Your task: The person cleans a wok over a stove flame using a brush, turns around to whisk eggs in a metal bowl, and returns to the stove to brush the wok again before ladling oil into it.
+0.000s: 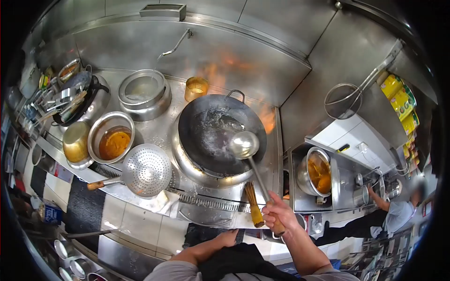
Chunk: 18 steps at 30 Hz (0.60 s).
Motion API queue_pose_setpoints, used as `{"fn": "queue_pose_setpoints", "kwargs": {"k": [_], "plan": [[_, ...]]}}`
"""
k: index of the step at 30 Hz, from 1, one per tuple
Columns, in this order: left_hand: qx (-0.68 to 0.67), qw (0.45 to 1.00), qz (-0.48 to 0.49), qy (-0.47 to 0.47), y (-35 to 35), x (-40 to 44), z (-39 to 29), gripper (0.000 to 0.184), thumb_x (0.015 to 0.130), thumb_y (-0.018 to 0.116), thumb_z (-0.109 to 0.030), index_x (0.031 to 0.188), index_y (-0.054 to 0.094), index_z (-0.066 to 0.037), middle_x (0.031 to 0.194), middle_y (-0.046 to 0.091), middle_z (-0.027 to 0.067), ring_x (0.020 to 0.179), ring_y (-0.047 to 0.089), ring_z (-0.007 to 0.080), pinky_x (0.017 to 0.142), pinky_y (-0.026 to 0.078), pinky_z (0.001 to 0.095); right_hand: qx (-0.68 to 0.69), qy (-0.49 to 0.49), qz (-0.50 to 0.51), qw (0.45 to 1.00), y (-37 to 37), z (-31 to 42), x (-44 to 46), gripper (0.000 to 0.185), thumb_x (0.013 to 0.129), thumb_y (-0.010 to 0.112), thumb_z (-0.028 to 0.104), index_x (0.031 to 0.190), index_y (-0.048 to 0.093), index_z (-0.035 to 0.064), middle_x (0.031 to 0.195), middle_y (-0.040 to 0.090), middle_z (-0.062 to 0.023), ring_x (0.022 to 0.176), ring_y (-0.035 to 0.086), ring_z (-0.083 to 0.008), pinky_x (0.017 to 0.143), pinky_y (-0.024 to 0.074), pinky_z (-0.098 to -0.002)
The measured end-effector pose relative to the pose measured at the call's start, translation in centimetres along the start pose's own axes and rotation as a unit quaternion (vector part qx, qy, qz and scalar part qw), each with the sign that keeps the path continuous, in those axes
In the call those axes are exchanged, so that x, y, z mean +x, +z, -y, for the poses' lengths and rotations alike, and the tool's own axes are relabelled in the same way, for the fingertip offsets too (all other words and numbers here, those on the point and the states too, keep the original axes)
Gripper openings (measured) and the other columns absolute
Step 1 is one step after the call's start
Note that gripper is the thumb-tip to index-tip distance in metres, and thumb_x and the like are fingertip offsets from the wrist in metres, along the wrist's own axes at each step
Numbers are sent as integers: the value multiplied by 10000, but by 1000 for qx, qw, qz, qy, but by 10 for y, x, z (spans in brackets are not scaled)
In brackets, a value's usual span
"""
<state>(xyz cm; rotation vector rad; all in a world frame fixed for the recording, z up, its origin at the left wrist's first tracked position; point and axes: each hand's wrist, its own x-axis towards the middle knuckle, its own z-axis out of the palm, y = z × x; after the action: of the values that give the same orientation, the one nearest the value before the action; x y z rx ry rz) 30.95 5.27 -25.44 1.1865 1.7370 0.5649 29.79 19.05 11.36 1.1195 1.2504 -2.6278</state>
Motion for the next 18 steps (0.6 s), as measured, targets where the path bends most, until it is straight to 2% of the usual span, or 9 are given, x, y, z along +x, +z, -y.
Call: {"fn": "queue_pose_setpoints", "kwargs": {"k": [2,4,6,8,10,12,13,15,18], "plan": [[34,998,42,-36,12,35,-4,756,875,530,-238,1491,212,64,1489,371,292,1365,408,409,1148,338,455,37,66,72,994,8,11,20,633,943,551,52,1501,320,240,896,540,-104,569,462,-130,483,380,-250],[51,996,32,-67,19,48,-5,619,978,292,-343,1507,255,-24,1545,327,215,1414,365,343,1164,321,445,133,98,192,967,-10,25,72,617,947,554,62,1501,338,230,908,536,-105,575,466,-126,484,394,-253],[34,994,4,-100,43,60,5,581,999,249,-305,1525,240,-57,1576,290,163,1438,333,317,1180,293,449,102,47,150,982,-14,25,117,634,947,568,71,1513,330,231,869,539,-88,568,471,-118,464,398,-259],[13,994,-7,-109,57,65,5,577,1003,259,-275,1538,207,-66,1583,282,161,1447,318,314,1198,242,481,-122,-47,21,991,0,1,140,709,927,574,31,1535,286,256,819,547,-73,558,479,-123,447,401,-273],[55,988,-30,-140,80,75,11,586,1001,272,-257,1551,170,-80,1596,260,150,1475,251,323,1204,184,538,-189,-55,-22,980,-3,-33,137,791,896,580,-12,1546,252,299,785,554,-66,546,486,-138,448,403,-288],[77,982,-62,-164,95,85,9,614,1005,289,-267,1566,111,-95,1615,214,141,1499,166,328,1189,108,617,-431,-116,-109,888,6,-52,94,833,869,581,-36,1555,230,282,798,560,-74,542,491,-149,454,413,-307],[108,974,-51,-190,100,95,7,614,1007,294,-275,1568,120,-97,1622,195,136,1504,144,330,1178,91,641,-436,-117,-98,887,9,-47,76,833,869,581,-36,1555,230,282,798,560,-74,542,491,-149,454,413,-307],[140,964,-54,-220,96,116,-5,614,1009,300,-283,1569,129,-98,1628,177,131,1508,121,332,1168,75,664,-179,13,42,983,0,-28,45,741,875,595,-4,1521,297,204,827,567,-81,558,501,-141,457,426,-300],[33,962,-9,-272,71,115,-30,628,994,317,-318,1551,201,-52,1637,145,120,1507,134,331,1157,98,676,97,51,215,970,-51,23,135,493,923,594,71,1381,436,164,892,564,-96,615,511,-122,498,432,-257]]}}
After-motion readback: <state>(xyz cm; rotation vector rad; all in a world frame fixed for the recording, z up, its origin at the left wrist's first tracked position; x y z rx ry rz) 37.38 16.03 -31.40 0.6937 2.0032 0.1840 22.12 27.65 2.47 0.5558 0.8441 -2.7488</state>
